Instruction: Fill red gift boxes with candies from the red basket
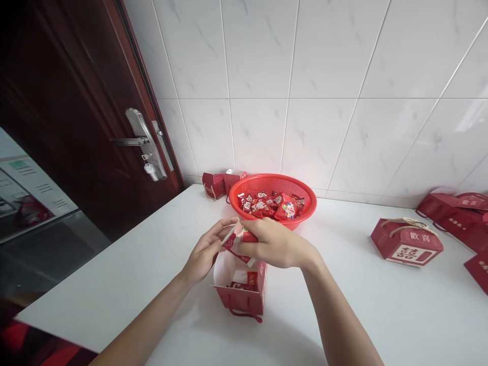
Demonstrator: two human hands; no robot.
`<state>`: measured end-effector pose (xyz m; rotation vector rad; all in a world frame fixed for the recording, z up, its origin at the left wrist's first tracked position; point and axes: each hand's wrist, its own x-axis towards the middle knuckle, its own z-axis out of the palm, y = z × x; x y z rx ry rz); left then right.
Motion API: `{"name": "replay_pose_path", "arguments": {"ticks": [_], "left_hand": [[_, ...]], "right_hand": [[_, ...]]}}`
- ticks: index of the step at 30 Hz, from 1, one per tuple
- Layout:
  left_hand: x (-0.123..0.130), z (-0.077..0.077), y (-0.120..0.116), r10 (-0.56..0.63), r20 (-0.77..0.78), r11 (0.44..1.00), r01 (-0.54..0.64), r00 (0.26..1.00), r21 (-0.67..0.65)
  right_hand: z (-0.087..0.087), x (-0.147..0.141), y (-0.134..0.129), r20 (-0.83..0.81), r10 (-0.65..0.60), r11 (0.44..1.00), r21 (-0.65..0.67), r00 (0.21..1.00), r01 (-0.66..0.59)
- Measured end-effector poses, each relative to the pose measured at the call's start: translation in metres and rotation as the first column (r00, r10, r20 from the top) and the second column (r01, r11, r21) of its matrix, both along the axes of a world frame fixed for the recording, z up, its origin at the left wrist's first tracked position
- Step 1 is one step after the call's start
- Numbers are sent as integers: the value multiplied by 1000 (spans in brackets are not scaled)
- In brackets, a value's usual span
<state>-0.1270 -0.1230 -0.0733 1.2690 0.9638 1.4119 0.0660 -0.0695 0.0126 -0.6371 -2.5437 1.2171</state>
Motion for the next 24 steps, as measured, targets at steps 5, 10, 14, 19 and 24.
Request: {"name": "replay_pose_path", "arguments": {"ticks": [5, 10, 14, 19, 24], "left_hand": [[11, -5, -2, 23, 80, 999, -26, 996, 43], [12, -10, -3, 114, 43, 993, -114, 993, 11], [10, -11, -3, 143, -13, 990, -143, 990, 12], [11, -9, -3, 168, -22, 985, -167, 986, 35], [14, -10, -5, 180, 0, 981, -180, 984, 72]], "right_hand": [[0, -3, 1, -190, -24, 984, -175, 981, -10], [-6, -4, 5, -14, 102, 995, 12, 995, -102], [-11, -5, 8, 113, 35, 988, 143, 993, -51], [-6, -4, 6, -126, -95, 990, 91, 988, 107], [0, -9, -2, -336, -196, 959, -260, 921, 109]]}}
